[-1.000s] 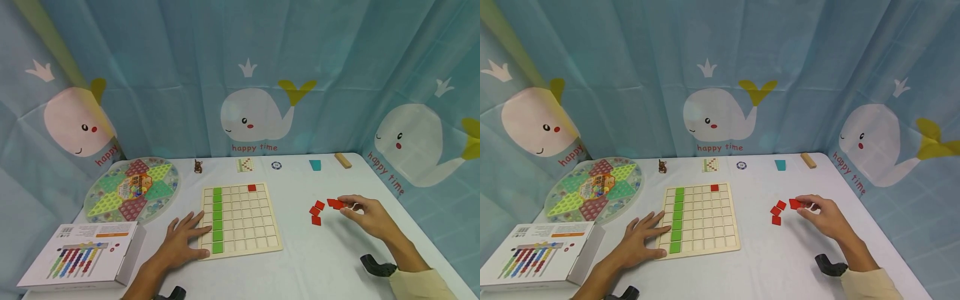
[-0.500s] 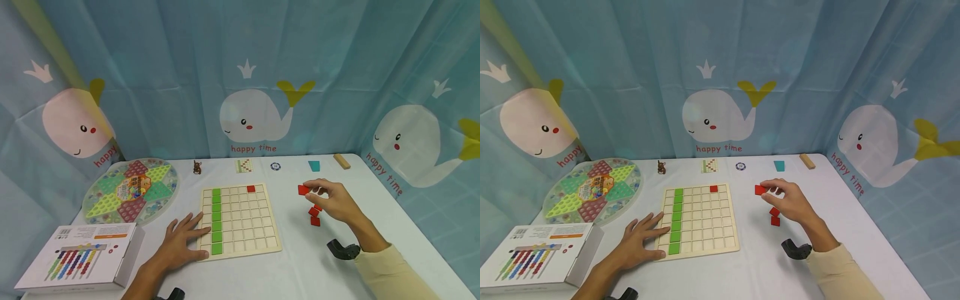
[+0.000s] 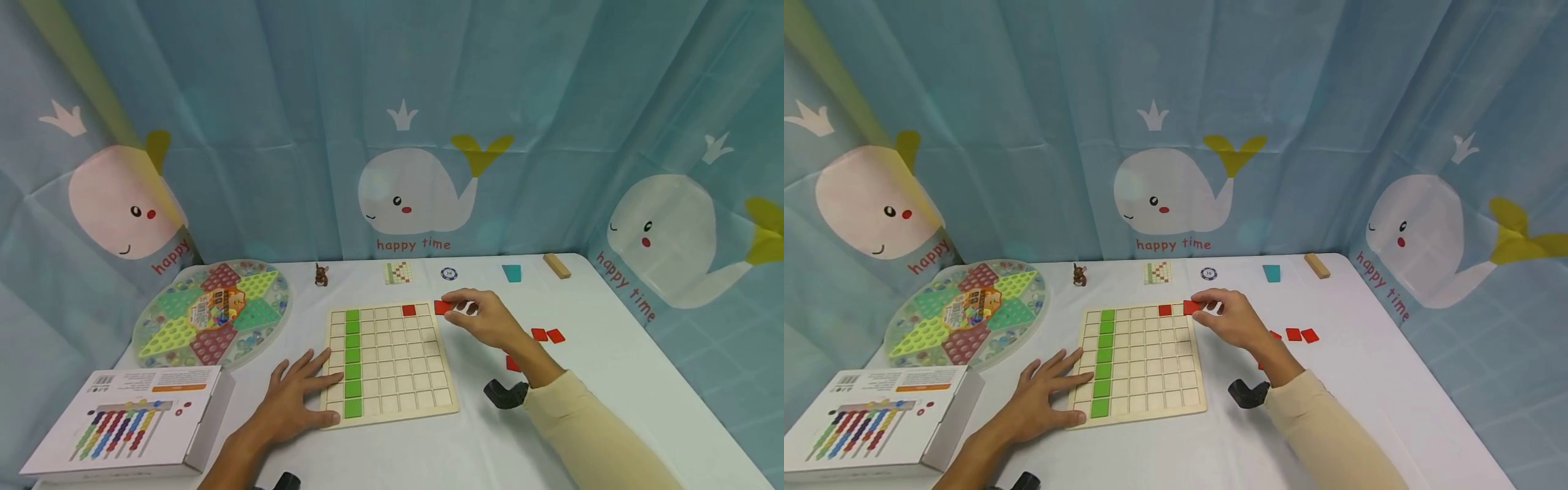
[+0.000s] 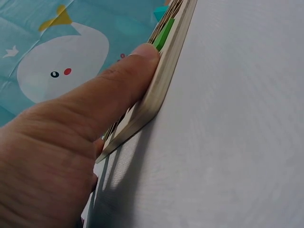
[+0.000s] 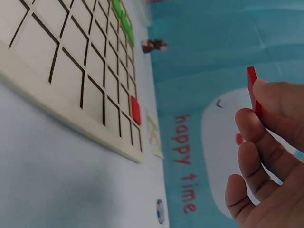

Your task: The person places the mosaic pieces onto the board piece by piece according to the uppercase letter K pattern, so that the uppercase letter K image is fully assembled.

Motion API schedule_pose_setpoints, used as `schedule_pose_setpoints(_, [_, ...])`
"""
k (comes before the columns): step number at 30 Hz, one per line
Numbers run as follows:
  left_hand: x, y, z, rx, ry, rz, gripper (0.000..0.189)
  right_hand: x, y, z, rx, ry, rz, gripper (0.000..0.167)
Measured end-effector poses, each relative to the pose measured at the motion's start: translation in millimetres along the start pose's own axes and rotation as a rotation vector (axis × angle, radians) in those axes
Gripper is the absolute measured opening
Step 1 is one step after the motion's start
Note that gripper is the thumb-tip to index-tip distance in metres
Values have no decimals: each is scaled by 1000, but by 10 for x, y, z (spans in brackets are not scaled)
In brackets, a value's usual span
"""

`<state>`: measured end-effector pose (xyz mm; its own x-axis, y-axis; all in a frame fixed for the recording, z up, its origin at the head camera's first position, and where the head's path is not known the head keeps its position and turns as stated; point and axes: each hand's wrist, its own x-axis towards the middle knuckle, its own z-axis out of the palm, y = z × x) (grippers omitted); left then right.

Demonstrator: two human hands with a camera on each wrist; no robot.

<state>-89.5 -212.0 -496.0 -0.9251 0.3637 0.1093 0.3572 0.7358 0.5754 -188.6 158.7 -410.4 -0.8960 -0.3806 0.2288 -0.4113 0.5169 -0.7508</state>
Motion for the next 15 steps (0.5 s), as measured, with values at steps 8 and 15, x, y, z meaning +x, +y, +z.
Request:
schedule_pose_setpoints(8, [-1, -11, 5, 6, 12, 14, 69, 221, 31, 284, 1, -51, -2, 23])
schedule_pose_setpoints(15, [0, -17, 17, 8, 12, 12, 70, 351, 108, 502, -4, -97, -3, 21])
